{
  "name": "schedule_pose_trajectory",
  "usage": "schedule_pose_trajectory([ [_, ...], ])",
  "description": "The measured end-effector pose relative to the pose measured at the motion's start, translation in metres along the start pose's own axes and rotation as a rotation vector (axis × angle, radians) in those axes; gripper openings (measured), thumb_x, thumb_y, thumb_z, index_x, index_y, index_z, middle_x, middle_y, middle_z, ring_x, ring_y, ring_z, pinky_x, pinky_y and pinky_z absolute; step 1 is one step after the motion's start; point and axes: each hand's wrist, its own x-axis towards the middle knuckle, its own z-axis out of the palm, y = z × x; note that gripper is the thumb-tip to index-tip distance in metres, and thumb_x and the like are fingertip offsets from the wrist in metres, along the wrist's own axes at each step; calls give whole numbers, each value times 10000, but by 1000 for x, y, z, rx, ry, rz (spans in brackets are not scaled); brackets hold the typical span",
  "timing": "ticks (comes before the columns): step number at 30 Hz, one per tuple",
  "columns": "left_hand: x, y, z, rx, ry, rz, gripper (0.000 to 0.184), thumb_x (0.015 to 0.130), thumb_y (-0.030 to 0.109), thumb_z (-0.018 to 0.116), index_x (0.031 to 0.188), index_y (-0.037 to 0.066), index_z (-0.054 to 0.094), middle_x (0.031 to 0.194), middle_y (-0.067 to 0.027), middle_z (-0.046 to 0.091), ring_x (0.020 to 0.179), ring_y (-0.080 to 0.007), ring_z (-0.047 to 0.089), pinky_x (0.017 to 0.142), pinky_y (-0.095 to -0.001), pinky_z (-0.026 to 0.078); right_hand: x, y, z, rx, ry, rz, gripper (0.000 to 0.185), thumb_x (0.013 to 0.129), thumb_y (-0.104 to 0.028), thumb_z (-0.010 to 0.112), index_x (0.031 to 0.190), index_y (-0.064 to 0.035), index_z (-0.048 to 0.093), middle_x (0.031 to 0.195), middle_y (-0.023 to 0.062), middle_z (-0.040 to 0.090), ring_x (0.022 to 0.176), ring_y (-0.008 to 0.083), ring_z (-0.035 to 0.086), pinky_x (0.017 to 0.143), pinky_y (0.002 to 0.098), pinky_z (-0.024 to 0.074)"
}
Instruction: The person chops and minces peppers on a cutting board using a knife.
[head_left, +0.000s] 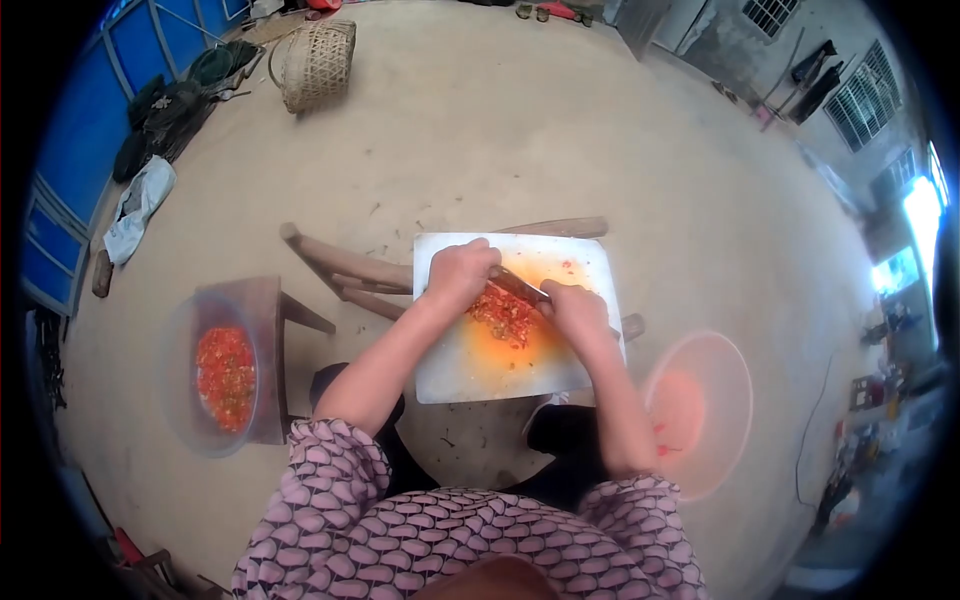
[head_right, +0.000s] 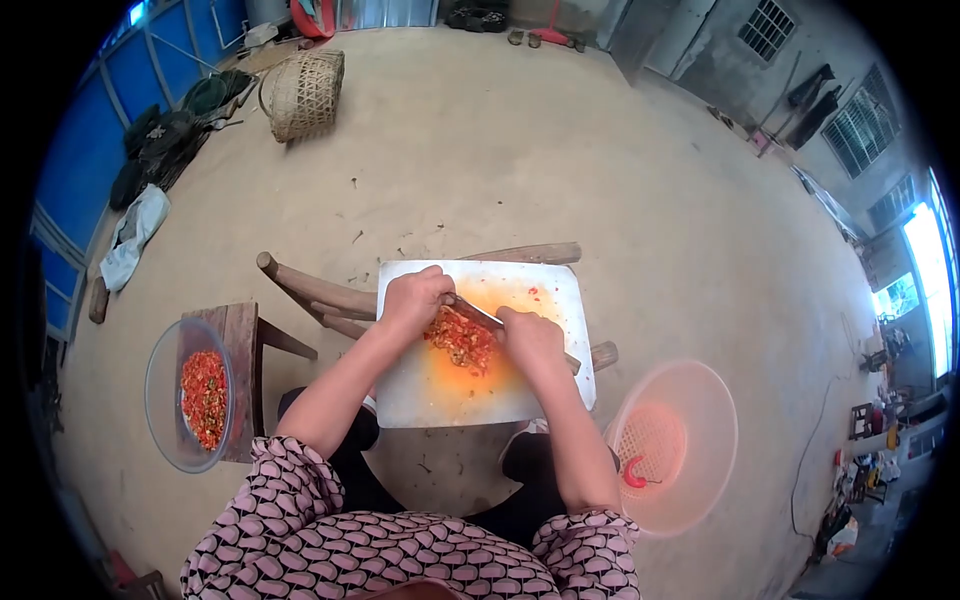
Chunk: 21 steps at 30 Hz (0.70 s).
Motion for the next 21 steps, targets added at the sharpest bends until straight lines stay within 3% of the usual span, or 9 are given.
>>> schedule_pose_trajectory([
  [2, 0, 9, -11, 37, 70, 24, 38, 737, 87, 644, 731, 98, 608, 739, -53, 580, 676, -270, 602, 576, -373, 464, -6, -9, -12, -46, 9, 50, 161, 819, -198, 593, 936, -92, 628, 798, 145, 669, 800, 308, 660, 692, 435, 511],
  [7, -9, -9, 8, -17, -18, -51, 37, 735, 73, 637, 746, 102, 616, 749, -51, 591, 687, -262, 612, 575, -372, 470, 5, -1, 23, 6, -53, 4, 174, 819, -209, 594, 940, -91, 631, 802, 146, 670, 795, 306, 661, 700, 434, 514],
  [12, -7, -7, 1, -39, -45, -47, 37, 737, 74, 637, 753, 103, 622, 743, -51, 591, 692, -264, 613, 578, -367, 472, 0, -4, 12, 5, -58, 11, 175, 823, -219, 591, 932, -87, 628, 783, 151, 667, 775, 312, 662, 702, 433, 516],
  [17, -1, 5, -15, -24, 109, 6, 31, 736, 86, 645, 742, 102, 619, 736, -53, 583, 683, -273, 606, 579, -372, 471, -6, -15, -7, -38, 63, 23, 165, 821, -213, 590, 924, -89, 624, 757, 149, 665, 764, 311, 663, 687, 434, 520],
  [21, -6, -13, 12, -90, 65, -81, 32, 737, 90, 648, 740, 107, 621, 735, -52, 580, 680, -270, 606, 573, -374, 467, 8, -1, 30, -55, 56, 18, 161, 823, -205, 585, 933, -94, 625, 746, 140, 664, 751, 311, 664, 678, 438, 518],
])
